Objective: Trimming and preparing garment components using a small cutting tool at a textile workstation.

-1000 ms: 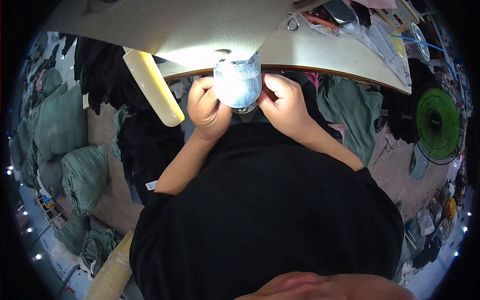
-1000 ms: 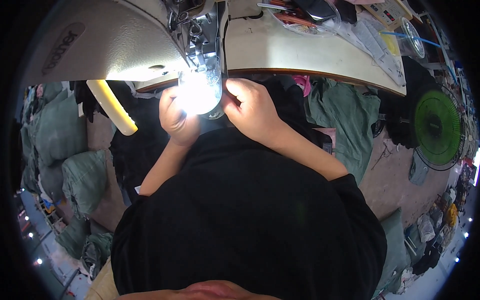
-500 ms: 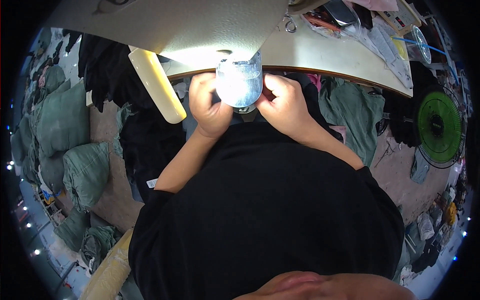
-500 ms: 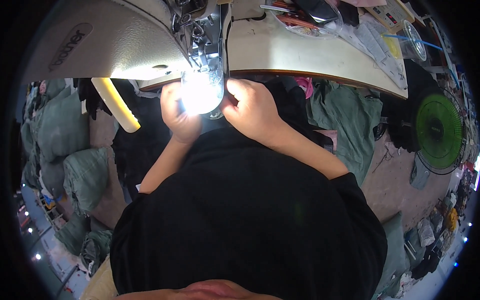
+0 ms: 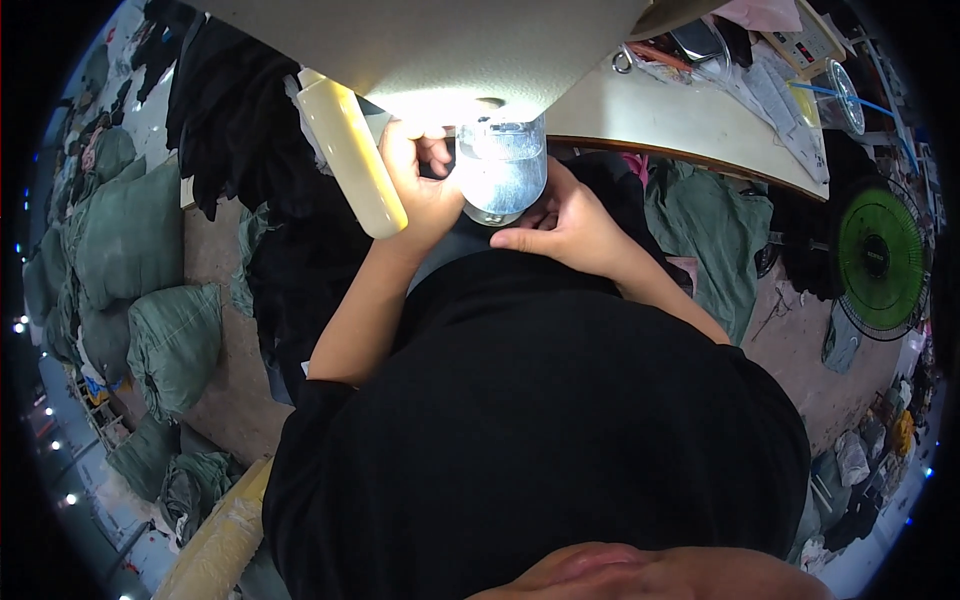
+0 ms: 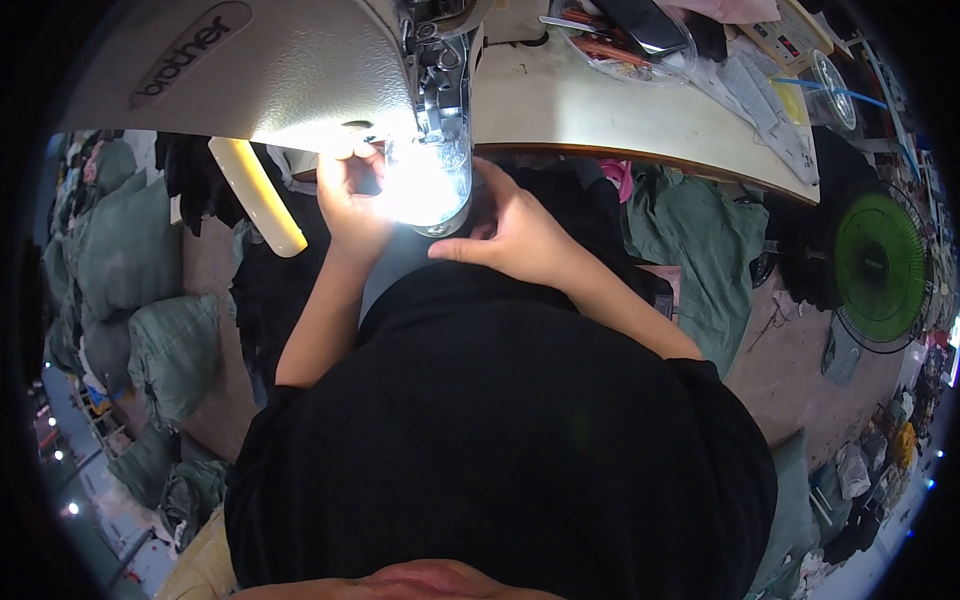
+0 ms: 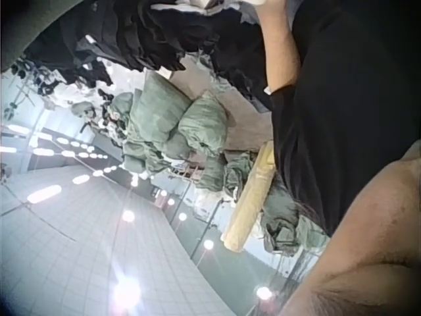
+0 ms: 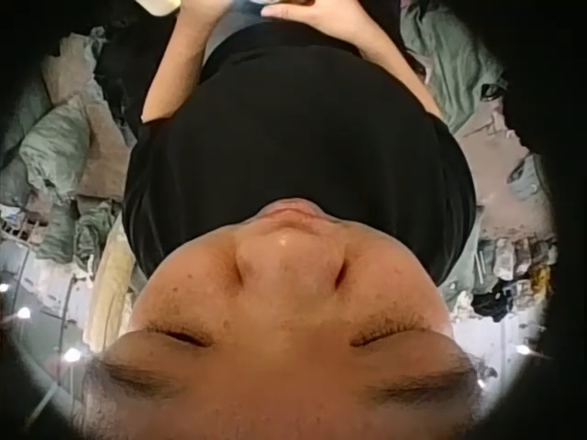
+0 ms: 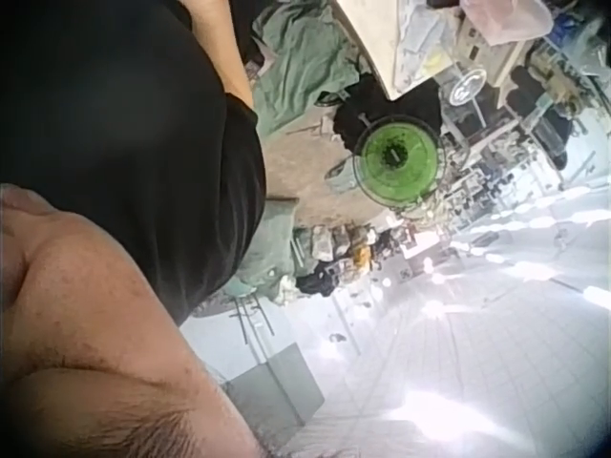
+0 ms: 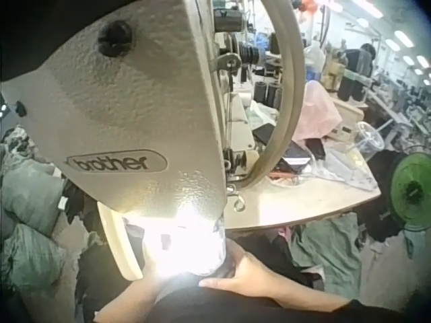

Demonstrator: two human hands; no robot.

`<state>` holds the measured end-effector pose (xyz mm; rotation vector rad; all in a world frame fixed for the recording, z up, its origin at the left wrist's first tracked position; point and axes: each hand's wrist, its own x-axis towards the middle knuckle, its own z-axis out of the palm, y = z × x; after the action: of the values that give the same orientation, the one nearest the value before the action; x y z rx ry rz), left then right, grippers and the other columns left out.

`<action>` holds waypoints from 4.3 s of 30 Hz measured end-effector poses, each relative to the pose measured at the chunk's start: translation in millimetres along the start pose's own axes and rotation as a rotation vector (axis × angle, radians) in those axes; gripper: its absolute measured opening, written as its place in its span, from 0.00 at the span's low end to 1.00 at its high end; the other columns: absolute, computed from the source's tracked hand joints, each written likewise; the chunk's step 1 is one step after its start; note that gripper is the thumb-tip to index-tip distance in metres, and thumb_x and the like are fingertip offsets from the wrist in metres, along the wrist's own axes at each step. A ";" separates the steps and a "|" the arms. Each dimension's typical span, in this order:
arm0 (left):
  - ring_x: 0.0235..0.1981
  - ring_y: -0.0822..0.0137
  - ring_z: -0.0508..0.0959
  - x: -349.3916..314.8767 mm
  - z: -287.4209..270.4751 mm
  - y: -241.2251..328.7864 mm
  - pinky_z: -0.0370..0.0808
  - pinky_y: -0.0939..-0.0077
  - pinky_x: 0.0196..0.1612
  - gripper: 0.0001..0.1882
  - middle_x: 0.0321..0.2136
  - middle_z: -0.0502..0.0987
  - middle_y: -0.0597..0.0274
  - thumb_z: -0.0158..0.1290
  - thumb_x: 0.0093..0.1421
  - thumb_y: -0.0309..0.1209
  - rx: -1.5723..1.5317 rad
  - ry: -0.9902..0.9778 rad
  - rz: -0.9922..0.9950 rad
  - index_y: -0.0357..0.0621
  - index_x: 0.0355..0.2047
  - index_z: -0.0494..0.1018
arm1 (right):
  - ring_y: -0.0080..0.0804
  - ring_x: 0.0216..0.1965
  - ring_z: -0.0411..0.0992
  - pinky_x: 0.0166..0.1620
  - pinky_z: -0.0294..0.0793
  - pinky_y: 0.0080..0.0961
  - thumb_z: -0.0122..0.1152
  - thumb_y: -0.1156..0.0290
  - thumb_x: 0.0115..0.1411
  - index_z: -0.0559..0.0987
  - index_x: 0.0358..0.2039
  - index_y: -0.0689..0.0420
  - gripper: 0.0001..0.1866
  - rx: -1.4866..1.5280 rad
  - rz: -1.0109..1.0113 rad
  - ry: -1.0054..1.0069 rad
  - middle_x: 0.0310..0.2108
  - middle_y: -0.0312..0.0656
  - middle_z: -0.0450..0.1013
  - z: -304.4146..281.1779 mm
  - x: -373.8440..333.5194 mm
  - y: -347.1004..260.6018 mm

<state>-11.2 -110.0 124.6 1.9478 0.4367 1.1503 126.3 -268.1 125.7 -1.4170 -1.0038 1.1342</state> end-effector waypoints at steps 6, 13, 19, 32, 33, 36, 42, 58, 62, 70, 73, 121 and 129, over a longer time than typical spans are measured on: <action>0.34 0.76 0.71 4.4 1.7 4.8 0.70 0.83 0.37 0.18 0.36 0.69 0.65 0.58 0.54 0.16 0.125 -0.050 0.081 0.41 0.41 0.65 | 0.19 0.35 0.76 0.36 0.76 0.15 0.81 0.66 0.49 0.65 0.58 0.64 0.42 -0.022 0.008 0.067 0.42 0.40 0.75 13.1 2.1 -0.8; 0.31 0.70 0.78 2.0 -25.2 5.6 0.77 0.78 0.35 0.17 0.38 0.76 0.57 0.65 0.52 0.25 0.147 -0.196 -0.082 0.34 0.41 0.74 | 0.23 0.43 0.75 0.46 0.76 0.21 0.77 0.68 0.53 0.66 0.59 0.66 0.38 0.068 0.013 0.129 0.46 0.42 0.75 17.6 -7.8 -13.5; 0.48 0.59 0.80 -41.0 -33.1 46.0 0.81 0.71 0.49 0.32 0.59 0.69 0.34 0.65 0.58 0.28 -0.124 -0.291 -0.060 0.26 0.59 0.67 | 0.21 0.36 0.78 0.43 0.78 0.20 0.74 0.68 0.56 0.63 0.65 0.68 0.42 0.022 -0.193 0.215 0.38 0.42 0.80 12.5 -17.8 -13.6; 0.42 0.63 0.84 -22.5 -23.6 54.5 0.81 0.74 0.47 0.30 0.50 0.79 0.43 0.68 0.53 0.25 0.135 -0.241 -0.007 0.27 0.55 0.72 | 0.23 0.37 0.80 0.42 0.78 0.22 0.72 0.71 0.57 0.72 0.57 0.69 0.30 -0.217 -0.363 0.285 0.35 0.42 0.82 5.9 -8.8 -10.8; 0.42 0.65 0.84 -20.0 -25.7 56.2 0.81 0.74 0.46 0.31 0.49 0.79 0.46 0.69 0.52 0.26 0.131 -0.255 -0.043 0.28 0.55 0.72 | 0.23 0.38 0.80 0.43 0.77 0.22 0.72 0.71 0.57 0.74 0.55 0.69 0.28 -0.154 -0.289 0.188 0.36 0.42 0.82 -3.0 -6.6 -17.8; 0.38 0.67 0.83 -8.0 -33.9 58.4 0.81 0.75 0.43 0.29 0.44 0.81 0.49 0.70 0.52 0.29 0.144 -0.318 -0.076 0.28 0.52 0.74 | 0.24 0.42 0.77 0.47 0.77 0.24 0.68 0.69 0.60 0.76 0.53 0.67 0.23 -0.260 0.011 -0.078 0.42 0.42 0.80 -54.2 -0.7 -38.5; 0.28 0.69 0.82 -19.7 -56.9 66.4 0.79 0.79 0.34 0.17 0.37 0.82 0.52 0.62 0.59 0.25 0.185 -0.332 -0.165 0.35 0.48 0.77 | 0.28 0.39 0.75 0.46 0.75 0.24 0.70 0.54 0.58 0.79 0.51 0.65 0.29 -0.772 0.057 0.061 0.40 0.45 0.80 -103.9 -49.4 -34.2; 0.26 0.70 0.80 -19.4 -52.6 115.3 0.77 0.81 0.30 0.14 0.38 0.81 0.51 0.50 0.49 0.12 -0.038 -0.518 0.068 0.33 0.37 0.75 | 0.11 0.35 0.66 0.40 0.67 0.11 0.59 0.75 0.66 0.74 0.41 0.60 0.05 0.222 -0.132 0.173 0.35 0.28 0.70 -91.3 -95.6 -56.3; 0.29 0.66 0.81 -9.8 -47.1 131.1 0.77 0.79 0.30 0.17 0.41 0.81 0.51 0.56 0.50 0.14 -0.144 -0.557 0.125 0.32 0.43 0.76 | 0.11 0.33 0.67 0.38 0.66 0.10 0.61 0.74 0.66 0.74 0.40 0.61 0.06 0.148 -0.229 0.095 0.32 0.27 0.70 -75.4 -83.4 -106.2; 0.36 0.56 0.79 -9.5 -11.4 128.8 0.76 0.72 0.36 0.23 0.39 0.79 0.53 0.67 0.51 0.28 0.007 -0.353 0.108 0.34 0.47 0.75 | 0.15 0.43 0.70 0.45 0.69 0.13 0.60 0.79 0.64 0.72 0.46 0.62 0.11 0.259 -0.299 -0.190 0.41 0.35 0.73 -41.5 -59.8 -125.3; 0.36 0.52 0.79 -11.7 -22.4 106.5 0.75 0.67 0.42 0.15 0.37 0.79 0.50 0.58 0.57 0.23 -0.001 -0.376 0.219 0.36 0.46 0.77 | 0.18 0.44 0.70 0.48 0.69 0.16 0.60 0.82 0.60 0.71 0.48 0.63 0.15 0.044 -0.365 -0.089 0.40 0.35 0.71 -42.9 -53.5 -117.1; 0.43 0.71 0.77 18.5 -55.2 -13.7 0.72 0.78 0.50 0.12 0.41 0.79 0.60 0.55 0.64 0.26 -0.391 0.086 -0.464 0.35 0.47 0.76 | 0.19 0.33 0.73 0.38 0.72 0.17 0.61 0.77 0.64 0.76 0.35 0.63 0.04 -0.170 -0.311 0.219 0.31 0.35 0.77 -53.6 49.5 -55.8; 0.38 0.69 0.81 62.1 -70.0 -12.7 0.77 0.78 0.43 0.13 0.40 0.80 0.58 0.50 0.66 0.25 -0.418 0.383 -0.462 0.33 0.49 0.75 | 0.18 0.38 0.71 0.46 0.71 0.17 0.67 0.70 0.61 0.80 0.39 0.64 0.11 -0.369 -0.201 -0.140 0.33 0.32 0.75 -92.2 67.4 -75.9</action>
<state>-36.6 -29.7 167.3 1.1871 0.7371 1.1880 229.8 -211.5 195.8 -1.4942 -1.4791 0.9409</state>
